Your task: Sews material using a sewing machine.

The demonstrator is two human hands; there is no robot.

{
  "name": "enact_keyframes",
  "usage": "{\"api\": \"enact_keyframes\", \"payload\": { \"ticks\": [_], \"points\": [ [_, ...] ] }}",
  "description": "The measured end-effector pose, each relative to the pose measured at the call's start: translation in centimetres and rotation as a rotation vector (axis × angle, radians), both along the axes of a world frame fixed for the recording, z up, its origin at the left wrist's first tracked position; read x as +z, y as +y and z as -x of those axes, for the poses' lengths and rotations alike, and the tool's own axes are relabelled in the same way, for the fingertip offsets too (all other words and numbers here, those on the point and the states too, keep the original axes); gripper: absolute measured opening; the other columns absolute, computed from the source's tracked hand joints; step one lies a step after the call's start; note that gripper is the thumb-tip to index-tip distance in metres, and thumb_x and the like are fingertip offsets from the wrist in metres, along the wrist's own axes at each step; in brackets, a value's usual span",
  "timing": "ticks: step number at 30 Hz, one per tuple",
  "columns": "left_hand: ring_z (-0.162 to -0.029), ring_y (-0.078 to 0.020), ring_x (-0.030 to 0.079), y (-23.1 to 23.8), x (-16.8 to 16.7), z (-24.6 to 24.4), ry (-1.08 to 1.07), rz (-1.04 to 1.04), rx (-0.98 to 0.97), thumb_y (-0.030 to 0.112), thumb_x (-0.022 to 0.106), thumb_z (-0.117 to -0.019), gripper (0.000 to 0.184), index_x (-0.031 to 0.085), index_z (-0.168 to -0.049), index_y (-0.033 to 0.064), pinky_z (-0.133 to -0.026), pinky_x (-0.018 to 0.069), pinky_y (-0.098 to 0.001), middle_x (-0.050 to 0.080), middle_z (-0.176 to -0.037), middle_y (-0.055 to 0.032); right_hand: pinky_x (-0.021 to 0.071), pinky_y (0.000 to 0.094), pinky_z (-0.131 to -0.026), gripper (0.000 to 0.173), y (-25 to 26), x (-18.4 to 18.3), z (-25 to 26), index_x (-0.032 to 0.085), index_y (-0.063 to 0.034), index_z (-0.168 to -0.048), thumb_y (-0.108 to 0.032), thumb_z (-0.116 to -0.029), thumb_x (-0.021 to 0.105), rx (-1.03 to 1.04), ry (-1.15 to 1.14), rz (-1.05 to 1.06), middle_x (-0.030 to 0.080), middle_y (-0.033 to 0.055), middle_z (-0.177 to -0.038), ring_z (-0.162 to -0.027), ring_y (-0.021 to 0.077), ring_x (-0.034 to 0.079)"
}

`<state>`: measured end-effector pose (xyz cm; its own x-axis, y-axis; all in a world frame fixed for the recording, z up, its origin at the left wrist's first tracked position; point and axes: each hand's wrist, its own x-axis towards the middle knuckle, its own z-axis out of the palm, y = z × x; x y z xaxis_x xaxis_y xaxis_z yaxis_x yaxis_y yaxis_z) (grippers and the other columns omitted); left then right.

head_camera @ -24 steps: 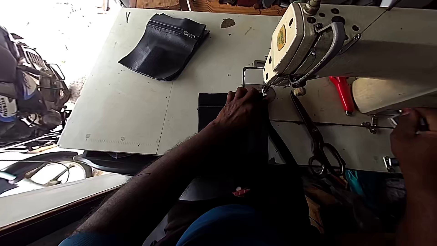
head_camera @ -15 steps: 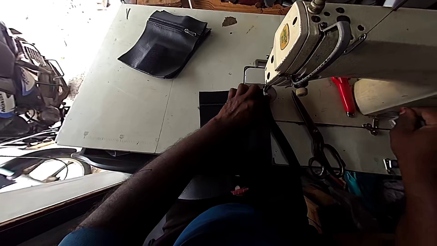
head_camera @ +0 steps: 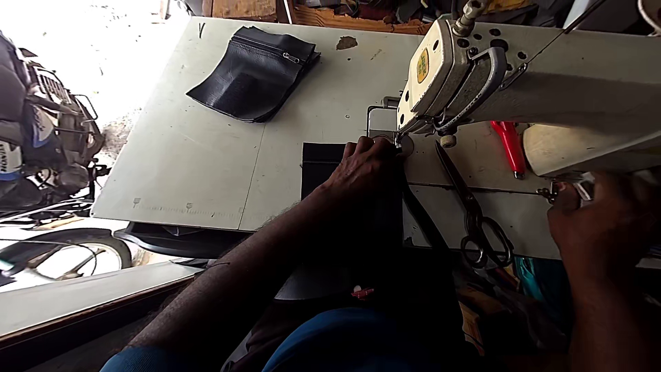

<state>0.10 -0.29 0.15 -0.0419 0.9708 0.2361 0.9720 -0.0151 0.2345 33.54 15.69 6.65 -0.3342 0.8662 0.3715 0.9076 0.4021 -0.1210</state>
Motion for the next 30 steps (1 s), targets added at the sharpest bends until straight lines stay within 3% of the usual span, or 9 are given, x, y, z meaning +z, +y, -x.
{"api": "enact_keyframes", "payload": {
  "ticks": [2, 5, 7, 9, 11, 14, 20, 26, 30],
  "points": [
    [-0.115, -0.0281, 0.055, 0.1, 0.1, 0.1, -0.002, 0.001, 0.006, 0.027, 0.046, -0.1043, 0.040, 0.063, -0.139, 0.0376, -0.085, 0.0451, -0.0464, 0.062, -0.128, -0.0030, 0.0451, 0.0650, -0.104, 0.042, -3.6, 1.2, 0.8, 0.061, 0.0022, -0.134, -0.028, -0.1066, 0.052, 0.107, 0.075, 0.008, 0.059, 0.0302, -0.133, -0.126, 0.0484, 0.057],
    [-0.117, -0.0274, 0.055, 0.2, 0.1, 0.0, -0.013, 0.001, 0.020, 0.027, 0.045, -0.1043, 0.041, 0.063, -0.139, 0.0377, -0.086, 0.0450, -0.0464, 0.061, -0.130, -0.0023, 0.0579, 0.0462, -0.062, 0.035, -11.7, -0.4, 2.9, 0.072, -0.0024, -0.087, -0.032, -0.0999, 0.058, 0.427, 0.206, 0.103, 0.068, 0.0142, -0.084, -0.074, 0.0273, 0.069],
    [-0.116, -0.0267, 0.055, 0.2, 0.2, 0.0, -0.023, 0.001, 0.022, 0.027, 0.044, -0.1049, 0.040, 0.064, -0.138, 0.0374, -0.087, 0.0453, -0.0466, 0.062, -0.129, -0.0015, 0.0534, 0.0366, -0.053, 0.047, -16.6, -3.1, 4.1, 0.067, -0.0134, -0.071, -0.051, -0.0997, 0.060, 0.574, 0.196, 0.469, 0.062, 0.0005, -0.069, -0.061, 0.0138, 0.062],
    [-0.115, -0.0272, 0.055, 0.3, 0.3, 0.0, -0.020, 0.008, 0.020, 0.027, 0.044, -0.1046, 0.040, 0.064, -0.138, 0.0370, -0.086, 0.0452, -0.0467, 0.062, -0.128, -0.0020, 0.0610, 0.0403, -0.074, 0.054, -19.0, -5.5, 5.2, 0.075, -0.0126, -0.102, -0.064, -0.0931, 0.063, 0.516, 0.011, 0.988, 0.072, 0.0020, -0.091, -0.083, 0.0154, 0.071],
    [-0.115, -0.0281, 0.056, 0.3, 0.3, 0.1, -0.014, 0.007, 0.016, 0.026, 0.044, -0.1046, 0.039, 0.065, -0.137, 0.0360, -0.085, 0.0461, -0.0476, 0.062, -0.127, -0.0026, 0.0588, 0.0373, -0.096, 0.074, -19.6, -8.7, 6.1, 0.061, -0.0076, -0.136, -0.062, -0.0875, 0.072, 0.405, 0.143, 1.282, 0.069, 0.0051, -0.125, -0.112, 0.0151, 0.068],
    [-0.114, -0.0291, 0.055, 0.4, 0.6, 0.2, -0.020, 0.023, 0.013, 0.026, 0.045, -0.1042, 0.040, 0.064, -0.138, 0.0365, -0.084, 0.0454, -0.0478, 0.061, -0.126, -0.0036, 0.0607, 0.0348, -0.099, 0.069, -19.8, -12.6, 7.2, 0.056, -0.0011, -0.133, -0.043, -0.0862, 0.083, 0.455, 0.694, 1.312, 0.072, 0.0055, -0.121, -0.113, 0.0148, 0.070],
    [-0.116, -0.0296, 0.055, 0.6, 0.4, 0.3, 0.020, 0.018, 0.023, 0.023, 0.045, -0.1041, 0.042, 0.061, -0.140, 0.0377, -0.085, 0.0461, -0.0476, 0.061, -0.128, -0.0038, 0.0638, 0.0376, -0.085, 0.020, -20.4, -12.1, 8.0, 0.076, -0.0006, -0.101, -0.014, -0.0880, 0.082, 0.521, 1.035, 1.230, 0.078, 0.0097, -0.095, -0.090, 0.0185, 0.075],
    [-0.126, -0.0308, 0.057, -6.3, 2.7, -3.9, 0.005, 0.111, -0.149, 0.020, 0.053, -0.1033, 0.034, 0.065, -0.135, 0.0157, -0.097, 0.0513, -0.0489, 0.060, -0.138, -0.0072, 0.0631, 0.0409, -0.086, 0.026, -23.0, -8.3, 6.1, 0.063, 0.0034, -0.117, -0.004, -0.0940, 0.071, 0.361, 1.220, 1.669, 0.075, 0.0131, -0.101, -0.092, 0.0216, 0.075],
    [-0.156, -0.0252, 0.026, -13.0, 3.9, -6.1, -0.017, 0.340, -0.330, 0.044, 0.060, -0.0963, 0.055, 0.056, -0.145, 0.0182, -0.127, 0.0257, -0.0503, 0.037, -0.165, -0.0051, 0.0633, 0.0421, -0.087, 0.033, -22.8, -7.2, 6.3, 0.056, 0.0041, -0.125, -0.006, -0.0961, 0.069, 0.267, 1.132, 1.767, 0.073, 0.0142, -0.105, -0.094, 0.0232, 0.074]
  ]
}}
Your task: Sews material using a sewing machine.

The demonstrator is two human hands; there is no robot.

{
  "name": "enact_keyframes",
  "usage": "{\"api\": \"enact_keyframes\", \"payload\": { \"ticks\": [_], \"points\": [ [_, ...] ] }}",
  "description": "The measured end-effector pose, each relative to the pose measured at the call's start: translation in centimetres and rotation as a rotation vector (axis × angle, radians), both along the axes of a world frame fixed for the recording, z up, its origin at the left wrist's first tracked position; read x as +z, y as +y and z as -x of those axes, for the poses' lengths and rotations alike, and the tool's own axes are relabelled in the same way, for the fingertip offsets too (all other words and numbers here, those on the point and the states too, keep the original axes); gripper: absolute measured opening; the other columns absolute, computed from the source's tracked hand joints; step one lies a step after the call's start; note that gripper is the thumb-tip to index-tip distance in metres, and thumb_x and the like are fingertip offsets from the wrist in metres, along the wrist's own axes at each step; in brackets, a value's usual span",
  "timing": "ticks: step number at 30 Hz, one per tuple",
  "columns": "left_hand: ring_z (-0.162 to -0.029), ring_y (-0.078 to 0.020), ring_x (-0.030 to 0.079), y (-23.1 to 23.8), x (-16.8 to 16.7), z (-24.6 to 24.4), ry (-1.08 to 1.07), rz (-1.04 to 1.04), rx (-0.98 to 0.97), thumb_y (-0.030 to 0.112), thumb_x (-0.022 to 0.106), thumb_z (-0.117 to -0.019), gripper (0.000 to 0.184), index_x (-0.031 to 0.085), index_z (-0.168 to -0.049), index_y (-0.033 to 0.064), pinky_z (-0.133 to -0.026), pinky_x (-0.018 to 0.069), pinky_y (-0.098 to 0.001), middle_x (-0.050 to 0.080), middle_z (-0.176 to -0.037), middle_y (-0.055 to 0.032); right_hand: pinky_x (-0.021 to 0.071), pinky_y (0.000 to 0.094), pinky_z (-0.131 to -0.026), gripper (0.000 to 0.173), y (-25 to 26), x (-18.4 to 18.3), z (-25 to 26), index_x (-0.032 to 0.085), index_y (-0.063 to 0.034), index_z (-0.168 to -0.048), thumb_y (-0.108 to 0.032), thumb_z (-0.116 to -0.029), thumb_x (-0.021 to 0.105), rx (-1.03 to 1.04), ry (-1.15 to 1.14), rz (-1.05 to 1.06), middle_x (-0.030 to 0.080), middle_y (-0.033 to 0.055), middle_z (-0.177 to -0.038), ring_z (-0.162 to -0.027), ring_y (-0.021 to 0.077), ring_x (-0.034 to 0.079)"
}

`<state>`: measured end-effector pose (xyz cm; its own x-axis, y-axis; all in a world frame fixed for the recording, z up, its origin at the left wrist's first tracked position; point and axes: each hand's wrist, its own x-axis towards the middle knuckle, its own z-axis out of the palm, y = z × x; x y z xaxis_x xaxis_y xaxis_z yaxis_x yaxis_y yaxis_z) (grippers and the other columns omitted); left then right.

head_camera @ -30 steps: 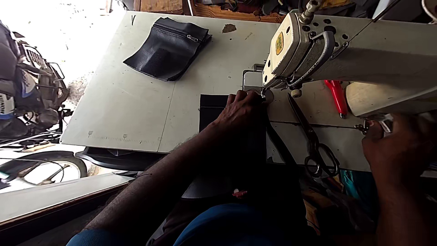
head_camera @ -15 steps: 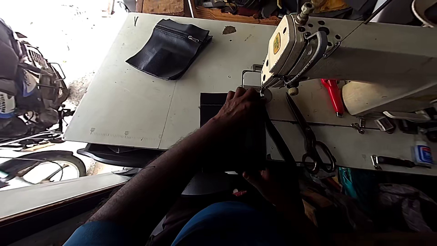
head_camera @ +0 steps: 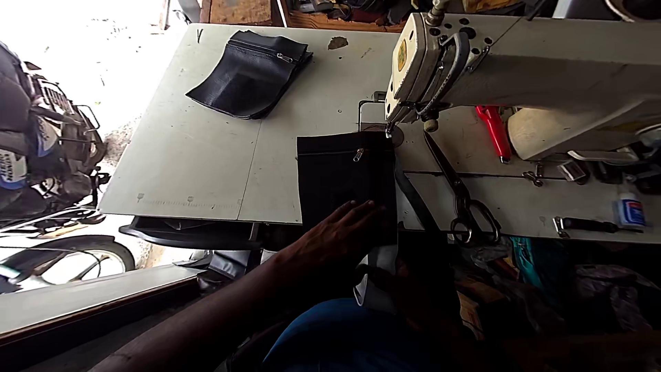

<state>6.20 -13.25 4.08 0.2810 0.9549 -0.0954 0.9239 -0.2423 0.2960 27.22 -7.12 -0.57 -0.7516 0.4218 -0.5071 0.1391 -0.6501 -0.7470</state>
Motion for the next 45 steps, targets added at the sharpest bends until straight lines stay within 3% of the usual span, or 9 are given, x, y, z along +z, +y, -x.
{"api": "enact_keyframes", "payload": {
  "ticks": [7, 10, 14, 18, 23, 30, 38, 42, 45],
  "points": [
    [-0.158, -0.0291, 0.022, -1.4, -2.1, 0.4, 0.193, -0.120, -0.125, 0.003, 0.068, -0.0856, 0.080, 0.039, -0.159, 0.0158, -0.125, 0.0259, -0.0522, 0.025, -0.171, -0.0074, 0.0627, 0.0387, -0.090, 0.032, 0.5, 1.7, 0.3, 0.051, 0.0020, -0.129, -0.002, -0.0994, 0.061, 0.108, 0.016, -0.027, 0.073, 0.0129, -0.110, -0.099, 0.0217, 0.074],
    [-0.154, -0.0304, 0.032, -1.7, -3.4, -0.1, 0.250, -0.285, -0.093, 0.002, 0.049, -0.1017, 0.056, 0.043, -0.156, 0.0151, -0.122, 0.0328, -0.0530, 0.033, -0.168, -0.0088, 0.0624, 0.0391, -0.092, 0.030, 1.6, 3.1, 0.1, 0.055, 0.0022, -0.124, -0.010, -0.0987, 0.066, 0.245, -0.043, -0.140, 0.074, 0.0125, -0.108, -0.099, 0.0213, 0.074],
    [-0.149, -0.0298, 0.041, -1.7, -4.8, -0.8, 0.171, -0.421, -0.005, 0.011, 0.043, -0.1073, 0.040, 0.057, -0.144, 0.0191, -0.119, 0.0368, -0.0546, 0.047, -0.160, -0.0060, 0.0562, 0.0474, -0.060, 0.047, 4.3, 5.9, 0.3, 0.073, -0.0129, -0.093, -0.059, -0.0942, 0.065, 0.236, -0.594, -1.192, 0.067, 0.0023, -0.073, -0.065, 0.0194, 0.066],
    [-0.151, -0.0253, 0.037, -1.9, -4.8, -0.8, 0.049, -0.388, 0.032, 0.014, 0.050, -0.1039, 0.043, 0.058, -0.145, 0.0241, -0.122, 0.0326, -0.0525, 0.046, -0.161, -0.0017, 0.0561, 0.0565, -0.085, 0.048, 7.9, 5.5, 2.7, 0.063, -0.0039, -0.133, -0.041, -0.1033, 0.060, -0.059, -0.749, -1.720, 0.070, 0.0171, -0.109, -0.100, 0.0358, 0.068],
    [-0.148, -0.0203, 0.043, -1.7, -4.2, 0.4, -0.157, -0.406, 0.049, 0.014, 0.065, -0.0879, 0.056, 0.062, -0.143, 0.0234, -0.120, 0.0364, -0.0507, 0.051, -0.157, 0.0013, 0.0581, 0.0493, -0.059, 0.038, 6.5, 2.1, 4.5, 0.061, -0.0049, -0.139, -0.026, -0.1081, 0.052, -0.081, -0.747, -1.754, 0.073, 0.0148, -0.093, -0.073, 0.0321, 0.072],
    [-0.147, -0.0201, 0.045, -1.8, -4.4, 0.6, -0.194, -0.422, 0.046, 0.016, 0.067, -0.0842, 0.057, 0.064, -0.141, 0.0229, -0.119, 0.0370, -0.0510, 0.052, -0.156, 0.0018, 0.0565, 0.0422, -0.063, 0.030, 2.4, 1.5, 3.0, 0.066, -0.0091, -0.104, -0.032, -0.1084, 0.047, -0.253, -0.730, -1.558, 0.066, 0.0067, -0.089, -0.076, 0.0214, 0.068],
    [-0.147, -0.0220, 0.045, -1.8, -4.7, 0.4, -0.198, -0.443, 0.043, 0.018, 0.065, -0.0869, 0.055, 0.063, -0.142, 0.0220, -0.119, 0.0359, -0.0526, 0.053, -0.155, -0.0003, 0.0557, 0.0504, -0.088, 0.048, 6.3, 2.5, 2.9, 0.065, -0.0015, -0.122, -0.042, -0.1082, 0.043, -0.293, -0.630, -1.671, 0.068, 0.0163, -0.109, -0.100, 0.0314, 0.067],
    [-0.146, -0.0208, 0.045, -1.7, -4.8, 0.4, -0.183, -0.450, 0.043, 0.018, 0.063, -0.0884, 0.053, 0.064, -0.142, 0.0221, -0.119, 0.0362, -0.0518, 0.053, -0.155, 0.0007, 0.0558, 0.0521, -0.082, 0.038, 8.6, 3.0, 6.1, 0.073, -0.0070, -0.108, -0.041, -0.1034, 0.056, -0.147, -0.682, -1.552, 0.070, 0.0122, -0.101, -0.097, 0.0306, 0.068],
    [-0.147, -0.0210, 0.045, -1.7, -4.8, 0.5, -0.204, -0.446, 0.048, 0.018, 0.062, -0.0892, 0.053, 0.064, -0.142, 0.0218, -0.120, 0.0361, -0.0517, 0.053, -0.155, 0.0005, 0.0543, 0.0482, -0.062, 0.031, 7.9, 2.9, 6.7, 0.069, -0.0079, -0.096, -0.032, -0.1068, 0.053, -0.162, -0.737, -1.591, 0.067, 0.0101, -0.083, -0.076, 0.0277, 0.069]
  ]
}}
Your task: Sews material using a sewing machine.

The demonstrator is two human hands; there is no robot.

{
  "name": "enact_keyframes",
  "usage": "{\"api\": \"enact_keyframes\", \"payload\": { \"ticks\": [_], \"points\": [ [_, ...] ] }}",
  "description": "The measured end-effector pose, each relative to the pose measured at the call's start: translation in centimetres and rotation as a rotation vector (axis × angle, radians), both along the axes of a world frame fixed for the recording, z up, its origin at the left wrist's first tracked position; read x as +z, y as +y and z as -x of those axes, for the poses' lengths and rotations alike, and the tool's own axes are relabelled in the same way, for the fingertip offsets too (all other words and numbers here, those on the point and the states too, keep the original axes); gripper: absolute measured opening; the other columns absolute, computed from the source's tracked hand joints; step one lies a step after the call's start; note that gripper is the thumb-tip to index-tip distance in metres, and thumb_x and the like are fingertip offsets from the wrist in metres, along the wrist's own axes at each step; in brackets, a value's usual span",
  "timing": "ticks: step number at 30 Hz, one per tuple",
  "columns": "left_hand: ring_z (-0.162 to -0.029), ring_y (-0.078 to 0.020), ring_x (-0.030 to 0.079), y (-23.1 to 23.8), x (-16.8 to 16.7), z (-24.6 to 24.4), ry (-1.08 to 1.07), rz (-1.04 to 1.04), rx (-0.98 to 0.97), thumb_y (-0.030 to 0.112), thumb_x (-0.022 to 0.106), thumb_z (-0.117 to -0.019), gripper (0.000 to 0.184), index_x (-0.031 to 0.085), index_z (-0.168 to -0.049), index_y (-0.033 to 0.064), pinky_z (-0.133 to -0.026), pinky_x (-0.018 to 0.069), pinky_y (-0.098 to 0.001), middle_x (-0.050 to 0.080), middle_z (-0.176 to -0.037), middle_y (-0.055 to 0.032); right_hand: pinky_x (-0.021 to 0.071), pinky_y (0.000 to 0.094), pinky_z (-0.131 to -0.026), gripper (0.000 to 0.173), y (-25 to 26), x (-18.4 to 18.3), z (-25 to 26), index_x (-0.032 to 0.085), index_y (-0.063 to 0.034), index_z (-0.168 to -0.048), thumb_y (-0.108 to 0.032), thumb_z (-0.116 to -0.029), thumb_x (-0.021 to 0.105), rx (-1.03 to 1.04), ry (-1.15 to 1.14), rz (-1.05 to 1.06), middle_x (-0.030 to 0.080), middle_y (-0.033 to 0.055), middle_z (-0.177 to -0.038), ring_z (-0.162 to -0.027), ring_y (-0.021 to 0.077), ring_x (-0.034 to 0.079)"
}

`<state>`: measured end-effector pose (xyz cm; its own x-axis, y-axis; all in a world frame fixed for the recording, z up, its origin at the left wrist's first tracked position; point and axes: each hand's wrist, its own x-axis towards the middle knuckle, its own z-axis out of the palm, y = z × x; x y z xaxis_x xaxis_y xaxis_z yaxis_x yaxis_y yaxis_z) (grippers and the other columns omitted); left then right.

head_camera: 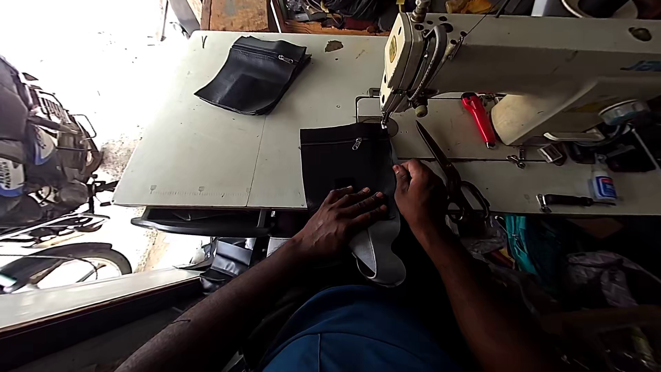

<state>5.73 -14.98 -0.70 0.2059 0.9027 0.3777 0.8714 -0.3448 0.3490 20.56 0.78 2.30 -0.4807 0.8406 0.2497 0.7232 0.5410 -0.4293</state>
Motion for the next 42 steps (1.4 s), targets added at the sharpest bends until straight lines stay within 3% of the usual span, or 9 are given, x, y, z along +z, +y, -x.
{"api": "enact_keyframes", "payload": {
  "ticks": [6, 10, 16, 20, 29, 34, 37, 40, 42],
  "points": [
    [-0.146, -0.0215, 0.046, 0.0, 0.2, 0.2, -0.049, 0.000, -0.011, 0.024, 0.064, -0.0894, 0.050, 0.065, -0.140, 0.0214, -0.118, 0.0374, -0.0533, 0.054, -0.154, -0.0002, 0.0575, 0.0427, -0.060, 0.032, -3.6, -0.6, -2.4, 0.066, -0.0092, -0.130, -0.027, -0.1086, 0.051, -0.031, 0.211, 0.028, 0.074, 0.0083, -0.095, -0.071, 0.0208, 0.070],
    [-0.146, -0.0233, 0.045, 0.2, 0.3, 0.1, 0.037, 0.032, -0.021, 0.023, 0.063, -0.0907, 0.049, 0.065, -0.140, 0.0237, -0.117, 0.0361, -0.0547, 0.052, -0.156, 0.0005, 0.0556, 0.0335, -0.060, 0.031, -4.1, -1.5, -2.3, 0.068, -0.0096, -0.127, -0.027, -0.1088, 0.052, -0.035, 0.331, 0.111, 0.072, 0.0047, -0.089, -0.067, 0.0121, 0.066],
    [-0.147, -0.0265, 0.042, 0.3, 1.0, -0.6, 0.234, 0.114, -0.017, 0.017, 0.060, -0.0949, 0.046, 0.063, -0.140, 0.0247, -0.118, 0.0337, -0.0554, 0.054, -0.154, 0.0040, 0.0526, 0.0393, -0.051, 0.058, -4.1, -1.3, -2.4, 0.063, -0.0060, -0.138, -0.050, -0.1011, 0.061, 0.052, 0.203, 0.148, 0.068, 0.0057, -0.072, -0.054, 0.0176, 0.060],
    [-0.149, -0.0262, 0.040, 0.2, 1.0, -0.8, 0.282, 0.132, -0.017, 0.014, 0.057, -0.0973, 0.044, 0.064, -0.139, 0.0220, -0.119, 0.0336, -0.0543, 0.050, -0.157, 0.0039, 0.0576, 0.0441, -0.058, 0.042, -4.3, -0.8, -1.9, 0.065, -0.0066, -0.137, -0.034, -0.1050, 0.059, 0.020, 0.027, 0.122, 0.073, 0.0093, -0.080, -0.063, 0.0231, 0.068],
    [-0.156, -0.0200, 0.027, 0.3, 3.4, 0.8, 0.164, 0.381, -0.115, 0.007, 0.079, -0.0698, 0.084, 0.055, -0.148, 0.0259, -0.123, 0.0303, -0.0487, 0.033, -0.168, 0.0055, 0.0541, 0.0444, -0.051, 0.038, -4.9, -0.5, -1.8, 0.067, -0.0080, -0.136, -0.026, -0.1082, 0.048, -0.006, -0.080, 0.056, 0.071, 0.0104, -0.075, -0.059, 0.0257, 0.068],
    [-0.158, -0.0242, 0.018, 2.0, 6.8, 2.6, 0.020, 0.712, -0.240, 0.012, 0.077, -0.0731, 0.088, 0.048, -0.154, 0.0323, -0.123, 0.0275, -0.0565, 0.025, -0.171, 0.0057, 0.0567, 0.0470, -0.056, 0.042, -5.1, -0.8, -2.3, 0.063, -0.0090, -0.142, -0.030, -0.1080, 0.050, 0.004, -0.022, 0.138, 0.074, 0.0113, -0.082, -0.063, 0.0264, 0.069],
    [-0.147, -0.0183, 0.042, 3.9, 7.8, 3.9, -0.128, 0.767, -0.258, 0.020, 0.073, -0.0882, 0.052, 0.064, -0.139, 0.0252, -0.118, 0.0391, -0.0489, 0.045, -0.159, 0.0042, 0.0538, 0.0452, -0.050, 0.042, -5.0, -0.8, -2.2, 0.062, -0.0106, -0.144, -0.029, -0.1087, 0.048, 0.035, -0.104, 0.094, 0.068, 0.0098, -0.068, -0.055, 0.0268, 0.066],
    [-0.099, -0.0136, 0.071, 6.6, 7.2, 4.0, -0.200, 0.520, -0.039, 0.025, 0.060, -0.1029, 0.022, 0.073, -0.116, 0.0135, -0.089, 0.0602, -0.0392, 0.073, -0.110, -0.0018, 0.0506, 0.0431, -0.046, 0.043, -5.0, -0.8, -2.1, 0.060, -0.0095, -0.145, -0.026, -0.1069, 0.048, 0.064, -0.194, 0.024, 0.064, 0.0070, -0.061, -0.050, 0.0252, 0.062],
    [-0.115, -0.0230, 0.063, 8.8, 5.2, 2.5, -0.035, 0.257, 0.179, 0.027, 0.052, -0.1060, 0.029, 0.068, -0.125, 0.0133, -0.096, 0.0544, -0.0446, 0.067, -0.125, -0.0038, 0.0525, 0.0441, -0.048, 0.046, -5.2, -0.2, -1.8, 0.055, -0.0083, -0.149, -0.025, -0.1066, 0.048, 0.066, -0.308, 0.027, 0.065, 0.0079, -0.063, -0.052, 0.0267, 0.064]
  ]
}}
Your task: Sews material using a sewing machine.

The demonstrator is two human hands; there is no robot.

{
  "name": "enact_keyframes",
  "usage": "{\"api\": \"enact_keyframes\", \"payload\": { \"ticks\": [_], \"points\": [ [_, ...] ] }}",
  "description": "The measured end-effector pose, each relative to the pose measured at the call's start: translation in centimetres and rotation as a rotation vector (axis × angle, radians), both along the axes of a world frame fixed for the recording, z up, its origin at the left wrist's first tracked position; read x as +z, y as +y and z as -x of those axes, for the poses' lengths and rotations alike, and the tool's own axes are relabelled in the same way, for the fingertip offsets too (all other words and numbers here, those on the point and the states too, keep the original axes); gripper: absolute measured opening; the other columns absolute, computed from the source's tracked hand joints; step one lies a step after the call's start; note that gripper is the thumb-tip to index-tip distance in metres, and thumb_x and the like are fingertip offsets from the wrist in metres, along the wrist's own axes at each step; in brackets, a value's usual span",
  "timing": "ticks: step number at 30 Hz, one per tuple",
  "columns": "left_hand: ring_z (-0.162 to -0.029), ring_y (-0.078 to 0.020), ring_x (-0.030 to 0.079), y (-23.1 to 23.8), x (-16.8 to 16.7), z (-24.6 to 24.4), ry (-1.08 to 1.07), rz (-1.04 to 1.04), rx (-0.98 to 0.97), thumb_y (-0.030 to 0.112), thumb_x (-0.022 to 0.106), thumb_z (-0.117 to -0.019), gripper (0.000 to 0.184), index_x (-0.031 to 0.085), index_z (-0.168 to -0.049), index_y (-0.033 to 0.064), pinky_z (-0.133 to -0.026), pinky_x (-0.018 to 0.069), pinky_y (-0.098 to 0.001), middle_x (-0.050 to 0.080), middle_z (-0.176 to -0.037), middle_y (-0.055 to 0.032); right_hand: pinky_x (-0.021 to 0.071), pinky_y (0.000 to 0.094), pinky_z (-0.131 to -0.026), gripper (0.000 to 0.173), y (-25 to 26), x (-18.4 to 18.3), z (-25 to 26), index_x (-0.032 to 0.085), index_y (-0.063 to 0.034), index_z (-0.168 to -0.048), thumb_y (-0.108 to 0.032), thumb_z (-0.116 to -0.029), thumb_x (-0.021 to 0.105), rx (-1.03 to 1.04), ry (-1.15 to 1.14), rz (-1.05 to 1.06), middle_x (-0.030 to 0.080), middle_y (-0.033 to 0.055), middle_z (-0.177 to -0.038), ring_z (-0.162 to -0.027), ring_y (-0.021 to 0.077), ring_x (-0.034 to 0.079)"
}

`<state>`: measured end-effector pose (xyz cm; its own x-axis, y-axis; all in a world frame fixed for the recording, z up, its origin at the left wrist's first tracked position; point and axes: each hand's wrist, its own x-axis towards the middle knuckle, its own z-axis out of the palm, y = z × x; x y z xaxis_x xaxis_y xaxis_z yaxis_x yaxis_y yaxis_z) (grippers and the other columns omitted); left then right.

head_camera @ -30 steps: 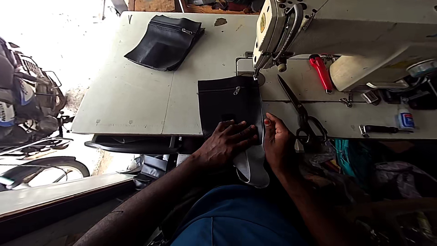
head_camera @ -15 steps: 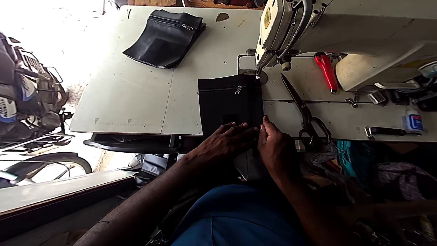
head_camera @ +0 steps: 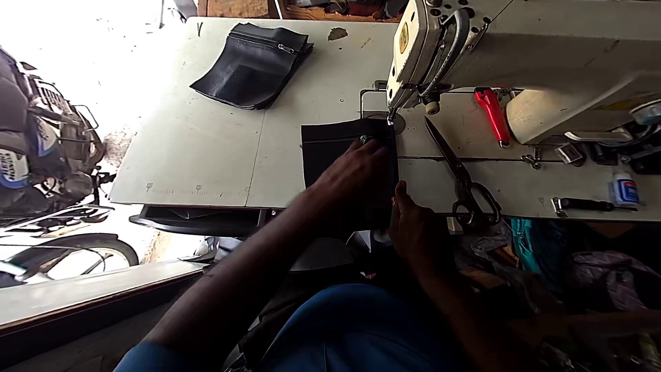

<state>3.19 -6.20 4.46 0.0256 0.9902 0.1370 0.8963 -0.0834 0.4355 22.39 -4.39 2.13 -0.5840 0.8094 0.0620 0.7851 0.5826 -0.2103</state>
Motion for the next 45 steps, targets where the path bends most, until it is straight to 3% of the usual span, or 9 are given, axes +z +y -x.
{"api": "enact_keyframes", "payload": {
  "ticks": [2, 4, 9, 14, 22, 26, 38, 42, 45],
  "points": [
    [-0.143, -0.0291, 0.044, 1.4, -2.0, -1.4, 0.213, -0.061, 0.067, 0.035, 0.038, -0.1093, 0.046, 0.051, -0.151, 0.0211, -0.107, 0.0433, -0.0520, 0.043, -0.162, 0.0009, 0.0540, 0.0446, -0.050, 0.048, -0.2, 0.6, 0.2, 0.052, -0.0074, -0.150, -0.022, -0.1045, 0.052, -0.001, -0.076, 0.007, 0.066, 0.0089, -0.066, -0.056, 0.0275, 0.066],
    [-0.150, -0.0284, 0.036, 1.7, -3.3, -2.1, 0.311, -0.029, 0.073, 0.041, 0.027, -0.1092, 0.054, 0.046, -0.155, 0.0209, -0.112, 0.0357, -0.0538, 0.033, -0.168, 0.0020, 0.0550, 0.0457, -0.052, 0.045, 0.0, 0.3, -0.2, 0.057, -0.0074, -0.145, -0.017, -0.1011, 0.057, -0.002, 0.008, 0.020, 0.066, 0.0093, -0.065, -0.056, 0.0275, 0.067],
    [-0.147, -0.0254, 0.042, 1.6, -4.2, -2.0, 0.290, -0.040, 0.069, 0.051, 0.028, -0.1085, 0.058, 0.056, -0.147, 0.0174, -0.115, 0.0356, -0.0517, 0.046, -0.160, 0.0001, 0.0541, 0.0408, -0.048, 0.032, -0.1, -1.8, -1.5, 0.072, -0.0082, -0.122, -0.027, -0.1052, 0.053, 0.000, 0.304, 0.018, 0.065, 0.0039, -0.064, -0.052, 0.0193, 0.064],
    [-0.147, -0.0260, 0.043, 1.6, -4.3, -1.9, 0.253, -0.049, 0.078, 0.051, 0.032, -0.1086, 0.060, 0.058, -0.145, 0.0118, -0.119, 0.0340, -0.0508, 0.048, -0.158, -0.0035, 0.0523, 0.0351, -0.047, 0.035, 0.5, -3.0, -2.0, 0.075, -0.0030, -0.120, -0.025, -0.1010, 0.056, 0.107, 0.431, -0.054, 0.067, 0.0030, -0.065, -0.051, 0.0147, 0.061],
    [-0.151, -0.0298, 0.037, 2.3, -3.5, -1.6, 0.228, 0.055, 0.076, 0.047, 0.031, -0.1090, 0.058, 0.057, -0.146, 0.0105, -0.119, 0.0334, -0.0534, 0.042, -0.163, -0.0053, 0.0497, 0.0375, -0.043, 0.036, 1.3, -2.0, -1.6, 0.073, -0.0035, -0.123, -0.026, -0.1021, 0.054, 0.164, 0.232, -0.121, 0.062, 0.0030, -0.061, -0.049, 0.0190, 0.060],
    [-0.153, -0.0272, 0.035, 3.1, -3.3, -0.8, 0.215, 0.071, 0.070, 0.047, 0.031, -0.1088, 0.057, 0.056, -0.147, 0.0120, -0.124, 0.0280, -0.0519, 0.042, -0.163, -0.0033, 0.0489, 0.0376, -0.043, 0.038, 1.7, -0.7, -0.5, 0.070, -0.0026, -0.125, -0.027, -0.1017, 0.052, 0.154, 0.095, -0.130, 0.059, 0.0026, -0.058, -0.048, 0.0199, 0.060],
    [-0.152, -0.0270, 0.035, 4.3, -3.4, 0.6, 0.223, 0.051, 0.045, 0.045, 0.032, -0.1080, 0.055, 0.059, -0.143, 0.0134, -0.123, 0.0277, -0.0538, 0.043, -0.162, -0.0024, 0.0491, 0.0366, -0.044, 0.036, 3.1, -0.4, 0.8, 0.069, -0.0036, -0.127, -0.023, -0.0994, 0.057, 0.173, 0.035, -0.121, 0.061, 0.0014, -0.060, -0.049, 0.0185, 0.061],
    [-0.149, -0.0262, 0.039, 5.0, -3.4, 1.5, 0.178, -0.007, 0.049, 0.047, 0.040, -0.1061, 0.051, 0.062, -0.139, 0.0146, -0.122, 0.0305, -0.0530, 0.048, -0.157, -0.0031, 0.0489, 0.0366, -0.044, 0.034, 4.0, -0.2, 1.6, 0.071, -0.0048, -0.125, -0.022, -0.0983, 0.058, 0.168, 0.046, -0.106, 0.061, 0.0011, -0.059, -0.050, 0.0185, 0.061],
    [-0.142, -0.0281, 0.046, 5.3, -3.3, 2.1, 0.168, -0.038, 0.053, 0.047, 0.043, -0.1053, 0.051, 0.060, -0.142, 0.0158, -0.120, 0.0338, -0.0518, 0.051, -0.147, -0.0097, 0.0492, 0.0375, -0.045, 0.032, 4.4, -0.1, 2.1, 0.071, -0.0071, -0.124, -0.023, -0.0989, 0.058, 0.160, 0.051, -0.095, 0.062, 0.0007, -0.060, -0.051, 0.0182, 0.062]
  ]
}}
